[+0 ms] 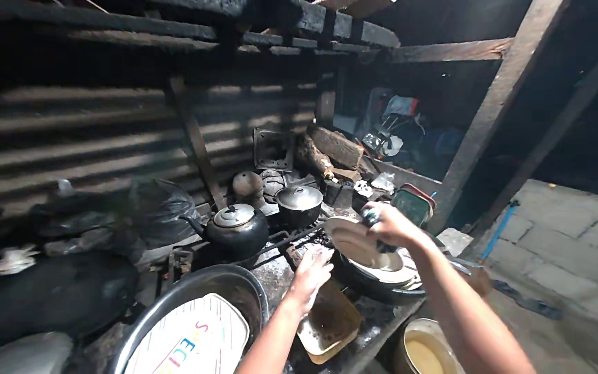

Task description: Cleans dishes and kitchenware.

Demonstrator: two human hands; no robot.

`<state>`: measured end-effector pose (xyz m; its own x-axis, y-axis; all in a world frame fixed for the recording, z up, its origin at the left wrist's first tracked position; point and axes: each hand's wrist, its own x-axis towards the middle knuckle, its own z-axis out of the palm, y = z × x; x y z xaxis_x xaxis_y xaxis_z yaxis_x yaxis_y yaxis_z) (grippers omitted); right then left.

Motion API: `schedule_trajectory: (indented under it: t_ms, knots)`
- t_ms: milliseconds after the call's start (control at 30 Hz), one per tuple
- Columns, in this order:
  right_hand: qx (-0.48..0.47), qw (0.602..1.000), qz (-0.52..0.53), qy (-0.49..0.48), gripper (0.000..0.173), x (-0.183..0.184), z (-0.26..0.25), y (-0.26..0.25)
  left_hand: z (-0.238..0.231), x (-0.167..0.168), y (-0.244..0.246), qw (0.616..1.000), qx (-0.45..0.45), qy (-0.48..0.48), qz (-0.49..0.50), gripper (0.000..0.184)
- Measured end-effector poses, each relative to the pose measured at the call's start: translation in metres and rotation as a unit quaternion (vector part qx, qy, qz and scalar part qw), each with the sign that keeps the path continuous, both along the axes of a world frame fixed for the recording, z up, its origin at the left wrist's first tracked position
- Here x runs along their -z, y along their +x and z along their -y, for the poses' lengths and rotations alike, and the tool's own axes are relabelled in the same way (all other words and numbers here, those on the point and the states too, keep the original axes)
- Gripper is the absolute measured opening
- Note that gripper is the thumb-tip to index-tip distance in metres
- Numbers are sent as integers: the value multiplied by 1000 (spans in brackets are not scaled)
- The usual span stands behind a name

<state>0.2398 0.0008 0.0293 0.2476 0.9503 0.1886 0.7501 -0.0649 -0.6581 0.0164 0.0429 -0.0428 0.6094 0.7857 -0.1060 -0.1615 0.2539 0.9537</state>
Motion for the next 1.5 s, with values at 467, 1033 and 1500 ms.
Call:
schedule_trajectory:
  t_ms: [467, 1033, 1500]
  knots:
    - [-76, 972, -149, 165, 51, 158, -53, -147, 22, 43, -40, 956, -207, -161, 127, 42]
    - [-45, 964, 83, 248, 50, 196, -73, -161, 25, 65, -94, 944, -248, -157, 148, 41]
    - [-2, 949, 100, 300, 35, 140, -74, -172, 13, 55, -114, 982, -89, -164, -43, 24]
